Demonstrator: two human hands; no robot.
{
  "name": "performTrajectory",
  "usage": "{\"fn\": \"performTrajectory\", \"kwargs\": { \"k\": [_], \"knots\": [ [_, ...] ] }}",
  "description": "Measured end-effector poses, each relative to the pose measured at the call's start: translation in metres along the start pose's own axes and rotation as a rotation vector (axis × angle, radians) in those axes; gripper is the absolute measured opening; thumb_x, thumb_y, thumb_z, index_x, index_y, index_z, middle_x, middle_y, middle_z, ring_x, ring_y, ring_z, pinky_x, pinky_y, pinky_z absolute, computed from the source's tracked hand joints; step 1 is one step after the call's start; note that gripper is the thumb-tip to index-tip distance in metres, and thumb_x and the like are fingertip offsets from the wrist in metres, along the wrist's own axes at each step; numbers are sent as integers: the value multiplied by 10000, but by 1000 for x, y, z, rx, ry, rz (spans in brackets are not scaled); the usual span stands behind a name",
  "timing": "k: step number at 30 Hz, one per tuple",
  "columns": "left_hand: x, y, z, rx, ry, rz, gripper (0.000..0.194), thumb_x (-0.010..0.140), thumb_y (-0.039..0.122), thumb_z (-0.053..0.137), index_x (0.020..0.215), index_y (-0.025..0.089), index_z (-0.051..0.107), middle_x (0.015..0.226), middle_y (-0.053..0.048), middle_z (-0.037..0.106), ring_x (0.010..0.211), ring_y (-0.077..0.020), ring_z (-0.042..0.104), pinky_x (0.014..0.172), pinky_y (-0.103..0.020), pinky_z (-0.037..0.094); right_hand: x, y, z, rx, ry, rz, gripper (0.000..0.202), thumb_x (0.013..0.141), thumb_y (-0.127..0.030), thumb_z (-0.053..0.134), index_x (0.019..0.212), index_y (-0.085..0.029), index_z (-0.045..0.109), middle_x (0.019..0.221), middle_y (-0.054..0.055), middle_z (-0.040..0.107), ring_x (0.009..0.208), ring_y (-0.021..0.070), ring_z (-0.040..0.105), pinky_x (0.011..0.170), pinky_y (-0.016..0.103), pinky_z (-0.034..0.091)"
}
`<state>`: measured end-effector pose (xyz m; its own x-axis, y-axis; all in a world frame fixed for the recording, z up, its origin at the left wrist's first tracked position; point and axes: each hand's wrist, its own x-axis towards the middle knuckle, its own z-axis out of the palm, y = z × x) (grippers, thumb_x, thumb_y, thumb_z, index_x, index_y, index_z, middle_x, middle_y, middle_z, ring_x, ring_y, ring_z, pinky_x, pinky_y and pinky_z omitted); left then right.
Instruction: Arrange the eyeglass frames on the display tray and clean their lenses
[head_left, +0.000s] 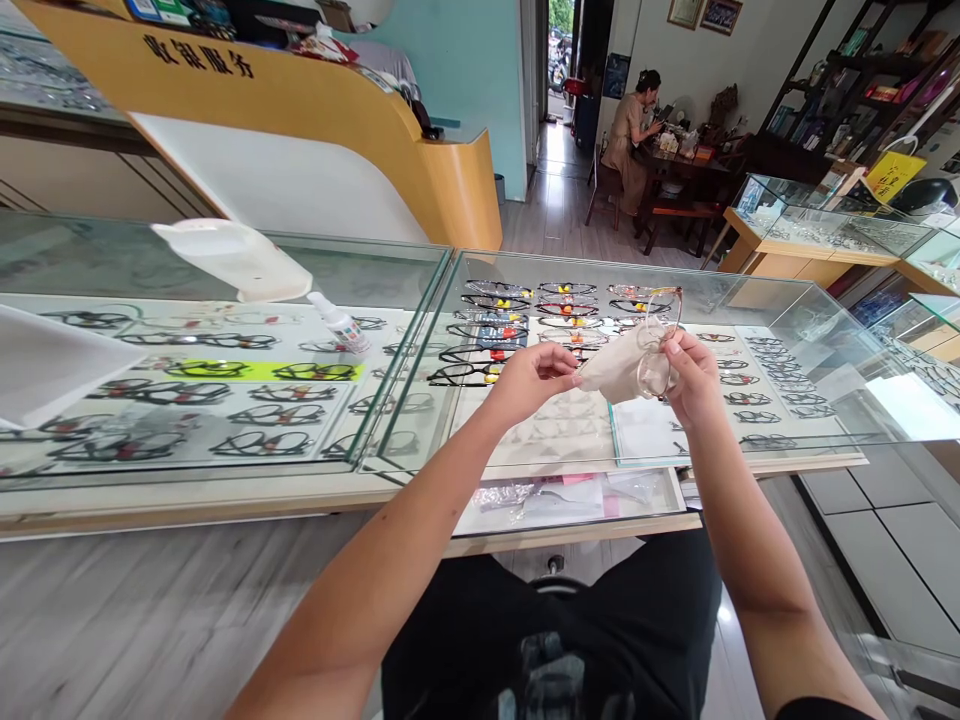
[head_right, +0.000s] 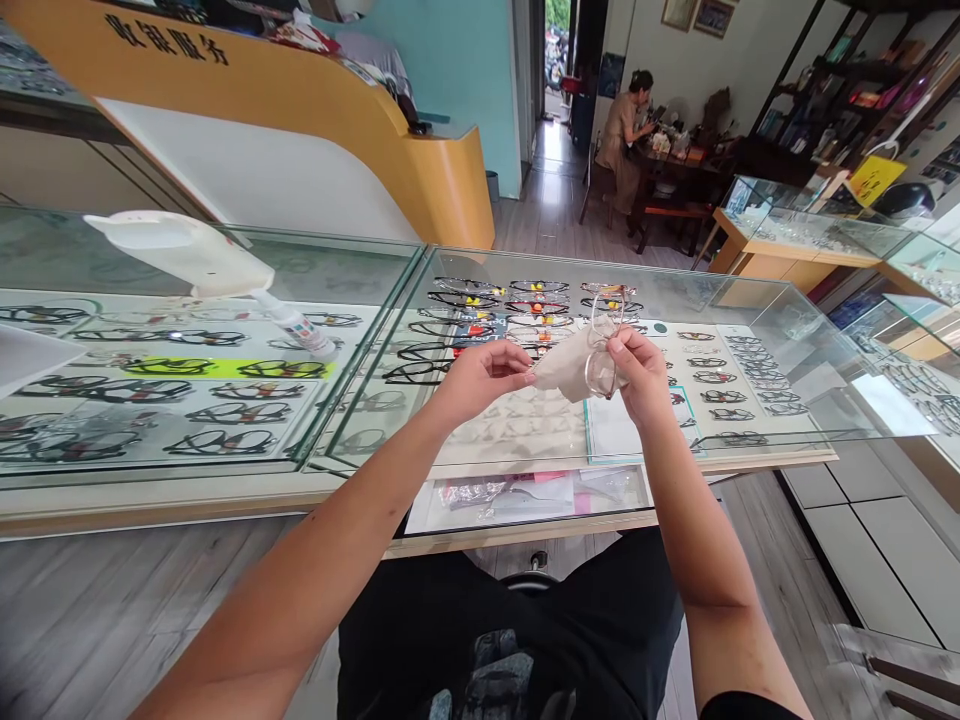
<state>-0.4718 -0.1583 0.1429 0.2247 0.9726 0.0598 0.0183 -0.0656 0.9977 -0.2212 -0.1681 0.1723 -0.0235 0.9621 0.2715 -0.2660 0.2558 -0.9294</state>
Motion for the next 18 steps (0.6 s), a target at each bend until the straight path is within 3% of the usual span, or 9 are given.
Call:
{"fn": "performTrajectory", "kwargs": {
  "k": [4, 10, 14, 18],
  "knots": [
    [1, -4, -3, -17, -15, -41, 548, 573, 544, 1019, 955, 201, 827, 973, -87, 827, 931, -269, 764, 888, -425, 616, 0, 0, 0, -9, 7, -7, 467, 712, -589, 967, 743, -238, 661, 795, -17, 570, 628, 110, 484, 548, 250, 436],
    [1, -2, -6, -39, 10, -116, 482, 603, 578, 999, 812, 198, 789, 885, -61, 790, 892, -229, 724, 821, -349, 565, -1, -2, 3, 8, 8, -11, 486, 697, -586, 978, 737, -231, 648, 785, -29, 529, 611, 98, 456, 530, 245, 413],
    [0, 6, -5, -206, 55, -150, 493, 584, 568, 997, 799, 198, 753, 887, -22, 752, 866, -169, 688, 799, -288, 538, 0, -3, 5, 1, 34, 0, 523, 649, -623, 985, 727, -240, 637, 738, -39, 497, 581, 104, 419, 489, 246, 384],
    [0, 10, -3, -379, 56, -86, 490, 617, 535, 996, 824, 191, 715, 856, -5, 735, 828, -155, 686, 834, -298, 560, 1, -2, 6, 21, 50, -20, 533, 619, -616, 1003, 713, -231, 647, 760, -28, 517, 641, 112, 459, 560, 242, 431]
  ]
}}
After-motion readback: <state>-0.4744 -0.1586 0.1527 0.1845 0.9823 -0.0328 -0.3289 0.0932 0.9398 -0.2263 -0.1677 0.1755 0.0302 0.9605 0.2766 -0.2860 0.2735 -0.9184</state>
